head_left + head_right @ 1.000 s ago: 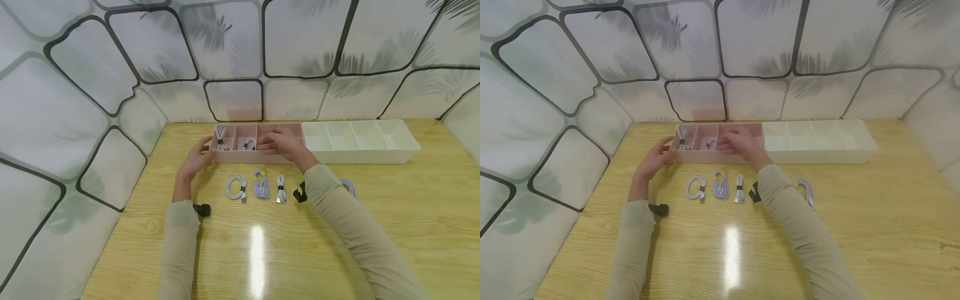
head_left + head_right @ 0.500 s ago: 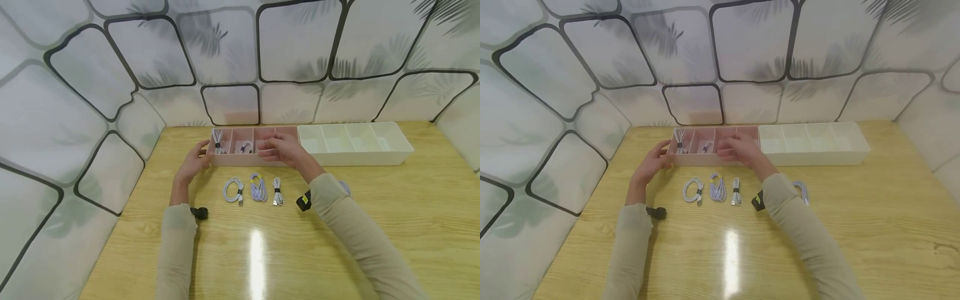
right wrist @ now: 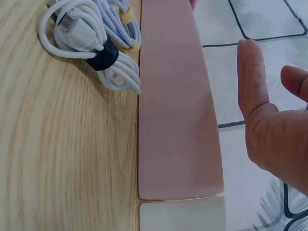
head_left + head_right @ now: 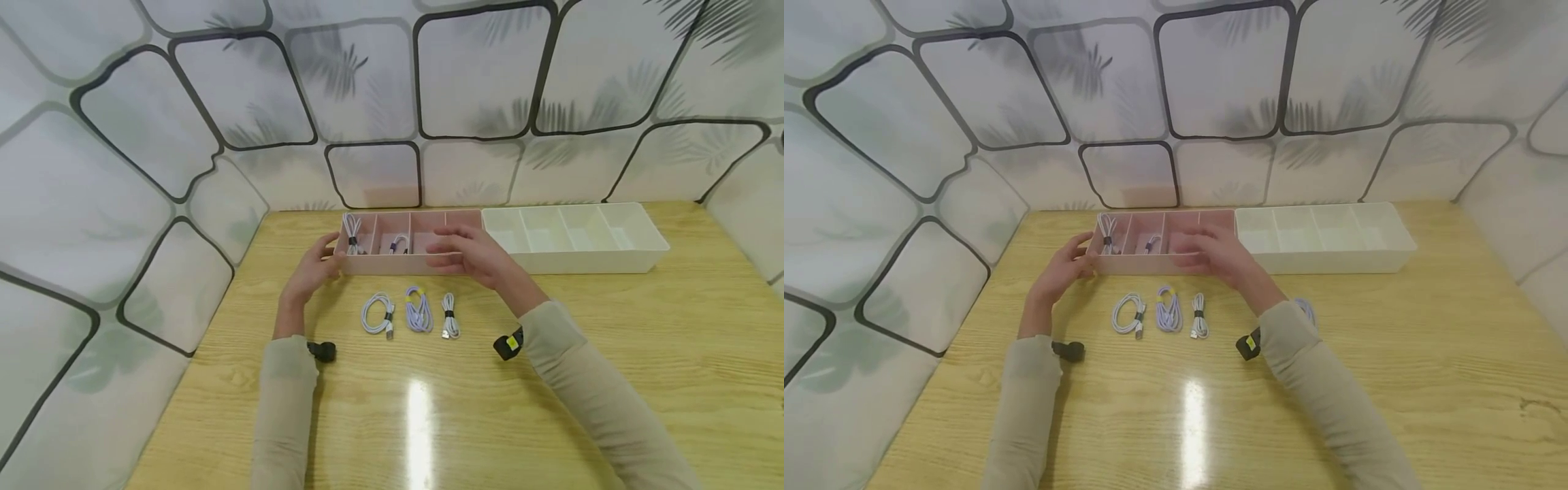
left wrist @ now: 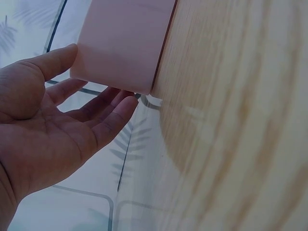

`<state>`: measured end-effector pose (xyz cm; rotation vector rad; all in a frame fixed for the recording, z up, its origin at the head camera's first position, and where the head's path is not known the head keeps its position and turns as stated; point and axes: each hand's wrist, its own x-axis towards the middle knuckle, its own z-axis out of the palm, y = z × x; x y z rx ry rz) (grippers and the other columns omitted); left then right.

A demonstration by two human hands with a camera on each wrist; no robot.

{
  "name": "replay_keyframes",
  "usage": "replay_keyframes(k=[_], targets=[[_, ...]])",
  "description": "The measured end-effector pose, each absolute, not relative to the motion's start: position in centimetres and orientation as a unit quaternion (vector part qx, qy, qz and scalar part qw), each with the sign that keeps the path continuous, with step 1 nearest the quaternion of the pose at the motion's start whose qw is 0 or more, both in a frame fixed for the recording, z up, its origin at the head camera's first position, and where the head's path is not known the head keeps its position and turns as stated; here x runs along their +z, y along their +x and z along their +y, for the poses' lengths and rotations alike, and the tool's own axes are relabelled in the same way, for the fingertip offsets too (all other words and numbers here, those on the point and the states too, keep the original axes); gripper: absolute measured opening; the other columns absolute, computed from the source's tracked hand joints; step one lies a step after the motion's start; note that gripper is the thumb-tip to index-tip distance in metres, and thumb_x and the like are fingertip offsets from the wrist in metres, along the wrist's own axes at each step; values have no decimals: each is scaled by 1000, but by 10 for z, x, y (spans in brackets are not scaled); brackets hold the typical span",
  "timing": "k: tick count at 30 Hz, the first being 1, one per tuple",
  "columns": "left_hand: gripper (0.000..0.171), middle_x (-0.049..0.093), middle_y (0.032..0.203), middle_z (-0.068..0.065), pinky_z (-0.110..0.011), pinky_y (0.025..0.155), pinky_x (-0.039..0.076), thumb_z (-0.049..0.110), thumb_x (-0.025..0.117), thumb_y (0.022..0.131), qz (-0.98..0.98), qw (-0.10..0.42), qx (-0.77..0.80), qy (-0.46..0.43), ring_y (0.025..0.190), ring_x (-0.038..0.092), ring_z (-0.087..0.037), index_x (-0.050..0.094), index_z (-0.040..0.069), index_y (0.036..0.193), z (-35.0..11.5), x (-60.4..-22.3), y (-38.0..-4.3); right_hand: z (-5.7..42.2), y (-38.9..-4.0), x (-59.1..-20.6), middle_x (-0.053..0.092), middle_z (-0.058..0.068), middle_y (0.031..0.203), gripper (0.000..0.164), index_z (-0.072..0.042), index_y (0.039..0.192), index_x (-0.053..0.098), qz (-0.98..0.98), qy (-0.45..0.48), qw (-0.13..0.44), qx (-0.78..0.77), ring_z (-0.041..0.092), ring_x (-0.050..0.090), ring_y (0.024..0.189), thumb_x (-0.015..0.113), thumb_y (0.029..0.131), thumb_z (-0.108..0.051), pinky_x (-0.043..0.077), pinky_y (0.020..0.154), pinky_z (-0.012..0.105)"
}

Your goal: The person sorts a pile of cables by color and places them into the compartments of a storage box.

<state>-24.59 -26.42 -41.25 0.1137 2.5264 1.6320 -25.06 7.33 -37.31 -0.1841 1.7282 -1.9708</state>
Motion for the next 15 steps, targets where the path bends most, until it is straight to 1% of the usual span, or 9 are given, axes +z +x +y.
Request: replay_keyframes(k=[2,5,8,11,15], targets=[[57,43,145,-29,-50,91,48,20,50,105,836,68,544,35,104,55,-38,28,11,157,-264,-412,-245,76,-247,-374,48,31,141,51,2,153,29,636,-71,254,-725,18,72,92,43,106,-11,58,83,34],[59,40,148,-30,-54,95,47,21,50,105,830,76,551,38,114,53,-40,25,10,158,-265,-413,-246,82,-241,-375,48,30,142,50,0,152,31,633,-66,255,-728,19,72,95,45,106,-13,58,82,34],[61,38,150,-30,-57,97,45,22,51,105,824,80,559,44,122,49,-41,25,9,158,-264,-413,-248,86,-235,-378,51,27,140,48,-3,150,35,626,-59,254,-735,22,71,99,47,105,-14,58,81,34],[60,39,149,-29,-56,97,45,24,52,105,824,79,559,45,122,49,-40,26,10,157,-264,-412,-247,89,-230,-379,53,26,138,48,-3,149,35,626,-66,250,-736,22,71,99,49,105,-17,58,81,34],[59,41,148,-28,-52,94,47,24,52,105,829,76,553,39,120,51,-39,28,12,157,-265,-411,-247,92,-223,-380,48,31,141,51,-3,150,33,635,-85,240,-729,19,72,94,50,105,-18,58,80,35]])
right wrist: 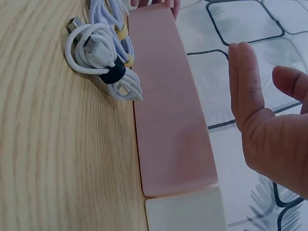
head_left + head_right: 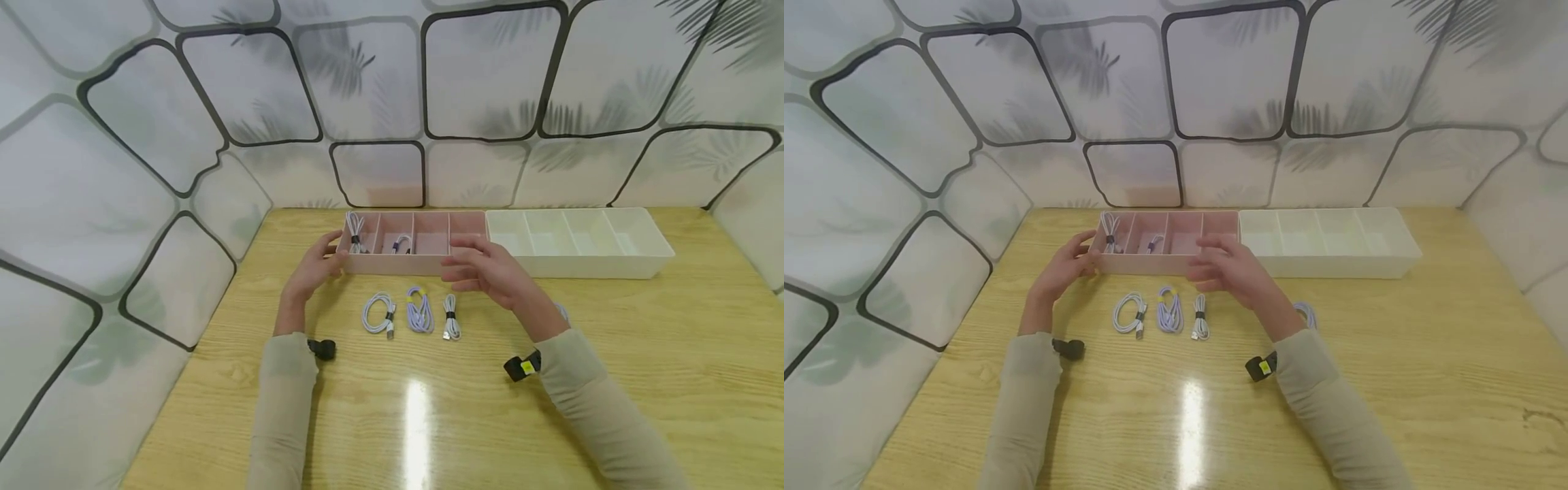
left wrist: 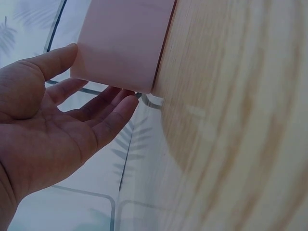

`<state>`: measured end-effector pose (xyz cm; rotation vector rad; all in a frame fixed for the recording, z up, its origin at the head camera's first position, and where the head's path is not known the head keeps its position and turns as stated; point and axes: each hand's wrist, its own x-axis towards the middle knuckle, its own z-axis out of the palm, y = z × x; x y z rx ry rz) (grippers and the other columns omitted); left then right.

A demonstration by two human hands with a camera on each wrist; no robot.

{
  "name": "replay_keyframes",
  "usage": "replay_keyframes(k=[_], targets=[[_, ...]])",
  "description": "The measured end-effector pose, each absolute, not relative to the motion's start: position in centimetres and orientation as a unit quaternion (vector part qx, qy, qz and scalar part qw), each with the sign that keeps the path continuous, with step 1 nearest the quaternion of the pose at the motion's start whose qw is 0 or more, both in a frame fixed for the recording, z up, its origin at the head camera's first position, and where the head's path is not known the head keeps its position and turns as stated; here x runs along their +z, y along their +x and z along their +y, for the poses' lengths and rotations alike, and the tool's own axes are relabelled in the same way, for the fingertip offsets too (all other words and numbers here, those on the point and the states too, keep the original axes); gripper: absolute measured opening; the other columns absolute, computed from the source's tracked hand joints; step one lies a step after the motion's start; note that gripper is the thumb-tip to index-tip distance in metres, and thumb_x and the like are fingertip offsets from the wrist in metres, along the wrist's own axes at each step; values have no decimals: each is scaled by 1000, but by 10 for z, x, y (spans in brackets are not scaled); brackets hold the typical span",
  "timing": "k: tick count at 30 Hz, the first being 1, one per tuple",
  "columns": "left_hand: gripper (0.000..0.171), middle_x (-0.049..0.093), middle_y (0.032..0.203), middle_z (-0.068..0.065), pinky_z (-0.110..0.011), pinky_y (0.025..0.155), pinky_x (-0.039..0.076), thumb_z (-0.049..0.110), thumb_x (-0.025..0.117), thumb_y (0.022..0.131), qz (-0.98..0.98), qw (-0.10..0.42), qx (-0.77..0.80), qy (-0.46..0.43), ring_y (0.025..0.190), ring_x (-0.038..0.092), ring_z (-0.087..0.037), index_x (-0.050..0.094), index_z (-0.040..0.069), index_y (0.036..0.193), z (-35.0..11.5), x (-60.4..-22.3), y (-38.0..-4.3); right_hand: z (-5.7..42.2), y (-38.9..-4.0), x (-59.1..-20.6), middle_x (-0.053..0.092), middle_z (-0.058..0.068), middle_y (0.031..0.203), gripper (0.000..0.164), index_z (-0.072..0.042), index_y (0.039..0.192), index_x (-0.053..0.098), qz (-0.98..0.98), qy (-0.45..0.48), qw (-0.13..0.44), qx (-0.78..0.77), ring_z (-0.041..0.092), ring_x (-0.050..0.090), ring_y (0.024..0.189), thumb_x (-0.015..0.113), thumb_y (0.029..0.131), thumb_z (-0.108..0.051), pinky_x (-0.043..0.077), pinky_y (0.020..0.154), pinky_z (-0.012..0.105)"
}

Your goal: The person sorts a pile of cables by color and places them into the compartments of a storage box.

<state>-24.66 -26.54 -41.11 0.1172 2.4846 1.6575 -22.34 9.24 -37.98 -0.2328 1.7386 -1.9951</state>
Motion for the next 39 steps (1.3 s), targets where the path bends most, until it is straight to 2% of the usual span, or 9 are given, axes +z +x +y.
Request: replay_keyframes(k=[7,14,18,25,34,39], targets=[[57,41,148,-28,-51,94,48,22,51,105,832,73,548,38,122,50,-38,29,12,156,-266,-413,-248,104,-212,-384,46,33,143,54,-3,151,32,670,-105,230,-698,20,71,98,54,103,-19,58,82,38],[57,41,148,-28,-52,95,47,21,51,105,832,72,549,39,124,49,-39,28,12,157,-266,-412,-247,108,-206,-388,48,32,139,58,0,149,33,736,-132,222,-626,35,67,104,59,100,-14,59,77,44],[58,38,149,-30,-56,99,44,19,50,105,828,88,553,33,129,45,-42,26,8,157,-261,-397,-240,103,-204,-393,48,30,132,66,-2,150,32,770,-135,223,-582,41,63,105,66,95,-15,59,73,44],[58,37,150,-31,-60,100,42,16,50,105,825,99,555,27,130,43,-43,26,5,156,-254,-384,-233,96,-195,-396,45,30,126,72,2,148,32,800,-138,214,-543,29,60,91,71,90,-17,58,65,39],[58,36,150,-31,-59,102,41,15,49,105,824,99,557,21,129,43,-42,26,5,156,-254,-382,-233,87,-194,-402,50,23,114,73,-2,146,34,859,-132,208,-449,24,55,65,75,88,-18,53,56,35],[58,37,150,-31,-60,102,41,15,50,105,824,98,557,21,130,43,-42,26,5,156,-254,-382,-232,82,-191,-407,55,15,93,72,4,144,35,882,-166,192,-397,18,52,61,75,87,-16,45,54,31]])
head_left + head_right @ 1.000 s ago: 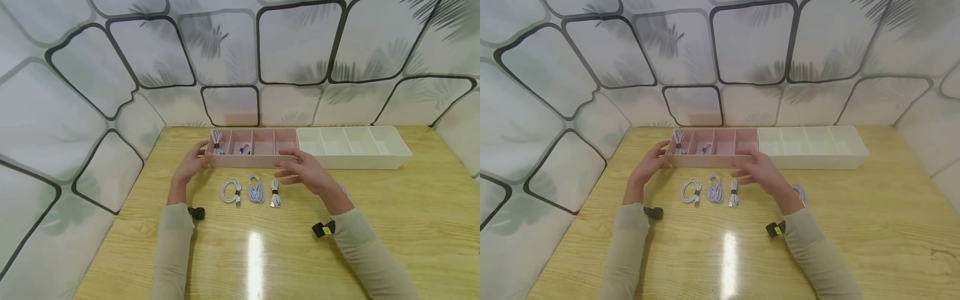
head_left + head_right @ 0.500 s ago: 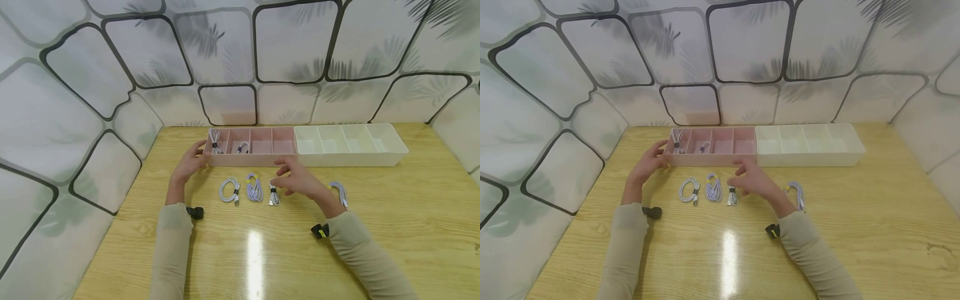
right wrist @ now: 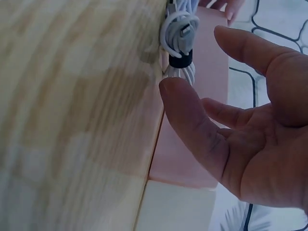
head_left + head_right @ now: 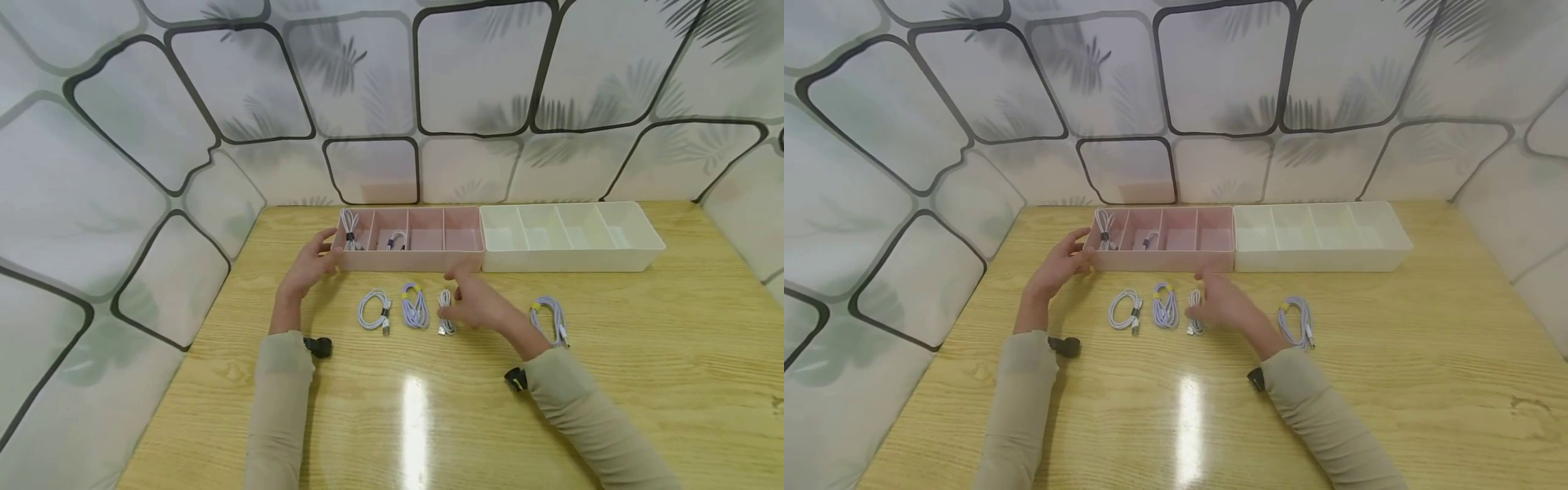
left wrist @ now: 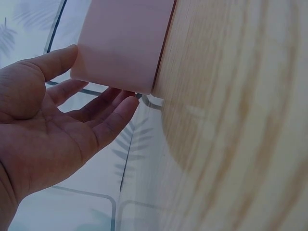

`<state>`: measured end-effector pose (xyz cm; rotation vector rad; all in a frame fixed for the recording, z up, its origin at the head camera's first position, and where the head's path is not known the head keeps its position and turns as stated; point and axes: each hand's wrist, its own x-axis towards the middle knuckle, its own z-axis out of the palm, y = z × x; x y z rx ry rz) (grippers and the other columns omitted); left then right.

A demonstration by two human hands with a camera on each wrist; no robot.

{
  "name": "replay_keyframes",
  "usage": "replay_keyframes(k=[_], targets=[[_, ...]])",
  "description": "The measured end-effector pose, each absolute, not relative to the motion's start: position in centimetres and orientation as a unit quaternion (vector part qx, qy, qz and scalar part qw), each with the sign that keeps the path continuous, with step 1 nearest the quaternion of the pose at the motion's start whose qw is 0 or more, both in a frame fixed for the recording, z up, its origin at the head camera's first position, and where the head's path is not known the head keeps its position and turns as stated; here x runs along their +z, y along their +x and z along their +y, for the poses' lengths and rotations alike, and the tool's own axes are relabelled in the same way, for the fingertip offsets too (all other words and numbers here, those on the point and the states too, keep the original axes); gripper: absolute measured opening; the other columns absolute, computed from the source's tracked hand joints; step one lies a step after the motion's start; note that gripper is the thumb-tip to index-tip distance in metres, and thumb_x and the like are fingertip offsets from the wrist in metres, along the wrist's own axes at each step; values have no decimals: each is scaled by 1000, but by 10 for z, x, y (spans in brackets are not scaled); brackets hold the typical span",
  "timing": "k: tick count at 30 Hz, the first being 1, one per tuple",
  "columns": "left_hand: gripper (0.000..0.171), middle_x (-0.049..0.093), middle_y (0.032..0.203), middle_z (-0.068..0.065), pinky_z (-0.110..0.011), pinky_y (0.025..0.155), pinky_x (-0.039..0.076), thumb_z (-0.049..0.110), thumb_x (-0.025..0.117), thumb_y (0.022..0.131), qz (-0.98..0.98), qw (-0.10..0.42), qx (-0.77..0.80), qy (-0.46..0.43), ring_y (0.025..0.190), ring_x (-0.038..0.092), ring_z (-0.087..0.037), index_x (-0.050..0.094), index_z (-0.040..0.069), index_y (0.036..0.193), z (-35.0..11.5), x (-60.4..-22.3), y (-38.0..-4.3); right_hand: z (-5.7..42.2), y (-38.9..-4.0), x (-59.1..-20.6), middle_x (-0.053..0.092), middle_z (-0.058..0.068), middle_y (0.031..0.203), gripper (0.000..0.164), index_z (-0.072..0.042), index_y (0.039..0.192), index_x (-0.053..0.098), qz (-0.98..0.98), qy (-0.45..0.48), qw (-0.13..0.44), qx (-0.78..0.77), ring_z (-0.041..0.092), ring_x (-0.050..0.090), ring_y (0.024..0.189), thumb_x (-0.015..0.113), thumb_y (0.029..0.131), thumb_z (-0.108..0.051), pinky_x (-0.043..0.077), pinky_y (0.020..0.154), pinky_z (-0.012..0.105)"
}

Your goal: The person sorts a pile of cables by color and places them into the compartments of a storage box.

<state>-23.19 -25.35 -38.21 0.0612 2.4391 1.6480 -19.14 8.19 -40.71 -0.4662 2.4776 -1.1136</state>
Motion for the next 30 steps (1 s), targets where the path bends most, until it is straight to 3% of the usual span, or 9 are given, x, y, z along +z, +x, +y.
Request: replay_keyframes(k=[5,10,14,20,27,30], targets=[[58,36,150,-31,-60,101,42,16,50,105,827,100,552,22,129,44,-43,25,5,156,-253,-382,-231,75,-188,-407,56,7,80,78,6,146,33,912,-182,173,-324,18,50,69,76,87,-22,43,61,33],[58,36,150,-32,-60,101,41,16,50,105,825,102,555,19,128,44,-43,26,5,156,-253,-381,-231,69,-187,-406,64,15,102,82,8,146,34,935,-177,167,-259,25,60,89,77,87,-30,51,76,41],[58,36,151,-31,-60,101,41,16,50,105,825,104,555,16,129,43,-42,26,6,156,-253,-380,-232,67,-187,-407,61,23,120,80,9,143,38,941,-178,165,-236,30,62,102,78,86,-32,52,85,45],[58,35,152,-30,-60,101,41,16,49,105,825,107,555,16,132,41,-42,25,6,157,-253,-380,-231,66,-187,-406,62,17,105,70,12,137,44,937,-183,168,-245,23,59,86,75,82,-18,52,75,38],[58,34,152,-31,-60,101,41,16,49,105,823,105,558,19,132,41,-44,26,5,157,-254,-380,-231,65,-189,-404,64,19,103,61,13,130,49,937,-197,154,-244,25,59,87,71,75,-2,52,80,40],[58,34,152,-31,-60,101,42,16,49,105,823,106,558,20,131,42,-43,25,5,157,-254,-381,-231,65,-189,-403,63,16,95,56,12,126,51,936,-196,159,-247,24,58,82,68,74,3,52,72,37]])
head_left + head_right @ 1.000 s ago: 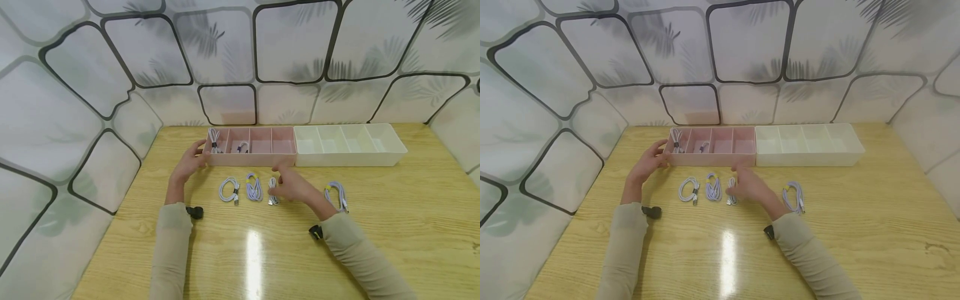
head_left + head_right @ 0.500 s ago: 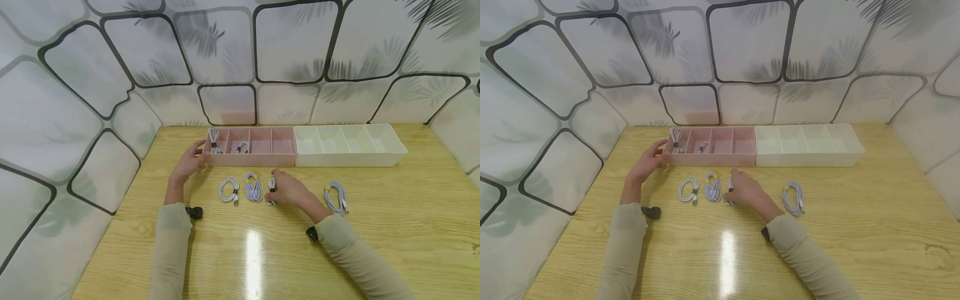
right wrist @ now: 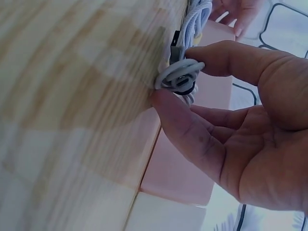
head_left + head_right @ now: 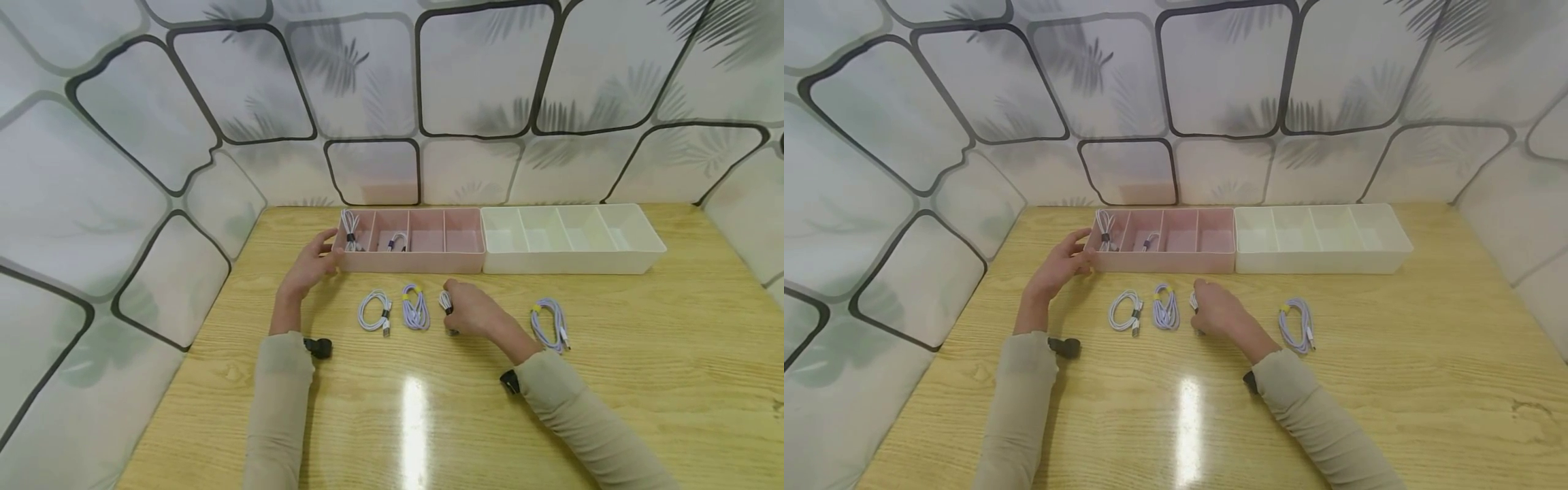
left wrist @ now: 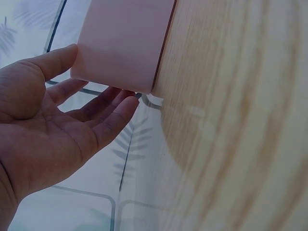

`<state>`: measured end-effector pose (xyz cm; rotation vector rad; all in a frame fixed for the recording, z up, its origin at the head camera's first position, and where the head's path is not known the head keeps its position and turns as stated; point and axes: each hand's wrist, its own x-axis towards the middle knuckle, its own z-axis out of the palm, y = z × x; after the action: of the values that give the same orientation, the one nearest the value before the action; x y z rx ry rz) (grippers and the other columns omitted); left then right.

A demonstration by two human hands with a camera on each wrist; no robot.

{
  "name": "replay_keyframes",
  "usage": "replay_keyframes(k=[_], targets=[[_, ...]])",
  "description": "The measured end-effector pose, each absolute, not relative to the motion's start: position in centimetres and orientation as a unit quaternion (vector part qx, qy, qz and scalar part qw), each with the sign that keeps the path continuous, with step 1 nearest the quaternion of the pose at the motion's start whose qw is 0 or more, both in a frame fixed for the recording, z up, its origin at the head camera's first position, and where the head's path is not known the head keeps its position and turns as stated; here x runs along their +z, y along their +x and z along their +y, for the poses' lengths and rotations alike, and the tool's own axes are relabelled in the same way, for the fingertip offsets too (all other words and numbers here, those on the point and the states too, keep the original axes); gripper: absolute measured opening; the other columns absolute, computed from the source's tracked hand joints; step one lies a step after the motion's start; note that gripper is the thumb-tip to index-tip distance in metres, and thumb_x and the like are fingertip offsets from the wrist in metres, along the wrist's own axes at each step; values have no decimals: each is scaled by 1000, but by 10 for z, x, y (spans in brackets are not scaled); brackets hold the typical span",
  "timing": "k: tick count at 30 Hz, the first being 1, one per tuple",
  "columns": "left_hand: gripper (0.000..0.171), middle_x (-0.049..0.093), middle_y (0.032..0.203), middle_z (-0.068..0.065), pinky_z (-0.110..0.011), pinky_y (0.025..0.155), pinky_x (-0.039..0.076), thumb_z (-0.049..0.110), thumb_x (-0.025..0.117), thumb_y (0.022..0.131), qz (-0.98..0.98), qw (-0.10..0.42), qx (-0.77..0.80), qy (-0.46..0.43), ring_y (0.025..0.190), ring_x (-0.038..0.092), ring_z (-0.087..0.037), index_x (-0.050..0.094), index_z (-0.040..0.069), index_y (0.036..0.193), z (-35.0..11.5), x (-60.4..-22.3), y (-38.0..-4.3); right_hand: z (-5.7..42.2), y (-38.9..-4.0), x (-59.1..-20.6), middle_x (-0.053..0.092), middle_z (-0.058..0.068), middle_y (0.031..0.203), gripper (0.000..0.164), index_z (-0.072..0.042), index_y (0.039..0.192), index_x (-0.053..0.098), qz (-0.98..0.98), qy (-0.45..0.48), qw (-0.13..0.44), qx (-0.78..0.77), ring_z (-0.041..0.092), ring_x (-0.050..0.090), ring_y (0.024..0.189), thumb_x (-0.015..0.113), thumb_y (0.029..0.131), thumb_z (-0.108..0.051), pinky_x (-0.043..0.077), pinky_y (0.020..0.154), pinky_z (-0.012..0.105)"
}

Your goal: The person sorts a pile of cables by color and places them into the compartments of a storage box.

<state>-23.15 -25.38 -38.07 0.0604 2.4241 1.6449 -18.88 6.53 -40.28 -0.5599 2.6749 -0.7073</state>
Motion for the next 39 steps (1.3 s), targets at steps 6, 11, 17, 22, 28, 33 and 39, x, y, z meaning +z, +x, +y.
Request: replay_keyframes(k=[6,11,17,22,28,33,39], targets=[[58,35,151,-31,-60,101,42,17,49,105,821,107,560,20,128,44,-43,25,6,157,-254,-380,-231,67,-189,-399,59,11,84,42,10,117,55,932,-191,177,-253,22,55,72,63,76,7,44,57,28],[58,34,152,-31,-60,101,41,16,49,105,819,108,563,20,129,43,-43,25,5,157,-253,-380,-231,72,-190,-398,62,14,91,37,8,115,56,926,-189,184,-272,23,54,75,57,78,9,44,60,30],[58,34,152,-31,-60,101,41,16,49,105,818,106,565,20,131,42,-43,25,6,157,-254,-381,-231,75,-190,-398,65,19,104,54,11,137,46,918,-185,197,-291,23,57,83,56,84,7,48,69,33],[58,35,151,-31,-60,102,41,16,49,105,818,106,565,21,131,43,-44,25,6,157,-255,-382,-231,78,-194,-399,64,20,107,55,9,138,46,906,-185,200,-324,26,60,91,58,85,7,51,72,35],[58,34,152,-31,-60,102,41,16,49,105,820,105,563,21,131,42,-43,25,6,157,-254,-381,-231,83,-197,-402,61,24,109,53,9,138,46,867,-177,209,-417,29,60,95,57,87,7,55,65,35],[58,35,151,-31,-60,101,42,16,49,105,821,106,560,22,129,43,-43,24,5,157,-254,-383,-233,87,-198,-405,57,25,107,52,11,139,42,824,-163,217,-498,27,59,92,57,89,7,59,65,40],[58,33,153,-28,-59,101,42,19,49,105,821,101,562,16,132,41,-42,25,11,158,-262,-401,-244,90,-202,-406,55,24,106,54,13,141,40,789,-155,227,-550,22,59,88,57,89,7,60,70,44]])
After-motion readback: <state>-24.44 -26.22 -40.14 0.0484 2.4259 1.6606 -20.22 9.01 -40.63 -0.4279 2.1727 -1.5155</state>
